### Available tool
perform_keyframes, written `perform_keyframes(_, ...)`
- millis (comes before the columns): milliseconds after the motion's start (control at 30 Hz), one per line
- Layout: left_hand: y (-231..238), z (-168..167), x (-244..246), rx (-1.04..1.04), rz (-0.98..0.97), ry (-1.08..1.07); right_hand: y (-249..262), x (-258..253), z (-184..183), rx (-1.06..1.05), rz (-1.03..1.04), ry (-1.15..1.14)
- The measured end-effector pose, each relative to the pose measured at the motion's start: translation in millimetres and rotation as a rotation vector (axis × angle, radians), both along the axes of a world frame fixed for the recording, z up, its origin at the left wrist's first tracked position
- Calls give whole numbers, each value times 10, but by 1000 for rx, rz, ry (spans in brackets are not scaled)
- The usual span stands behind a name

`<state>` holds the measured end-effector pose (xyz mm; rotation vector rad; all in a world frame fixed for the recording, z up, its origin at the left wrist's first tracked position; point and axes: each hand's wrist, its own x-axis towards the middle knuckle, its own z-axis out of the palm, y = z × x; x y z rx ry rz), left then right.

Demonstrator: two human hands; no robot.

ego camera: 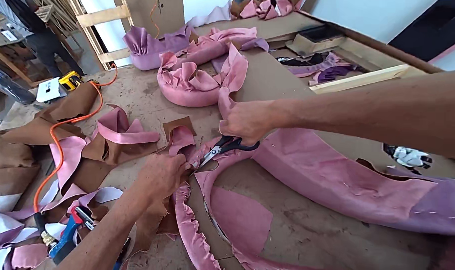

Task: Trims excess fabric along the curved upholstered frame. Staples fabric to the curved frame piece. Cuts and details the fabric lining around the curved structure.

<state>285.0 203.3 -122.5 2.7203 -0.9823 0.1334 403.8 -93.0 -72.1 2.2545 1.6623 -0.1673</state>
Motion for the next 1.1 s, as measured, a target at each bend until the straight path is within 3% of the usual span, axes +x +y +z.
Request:
perform_keyframes(300,-124,172,49,131,-138,-27,168,170,20,-66,-18,26)
perform_keyframes(600,7,57,87,-22,-129,-27,59,236,20,47,69,56)
perform_keyframes(900,-42,139,102,3,-167,-8,583,128,-143,24,136,67)
perform_keyframes(1100,-19,104,111,-87,-149,-2,462,-34,-94,-13,102,35)
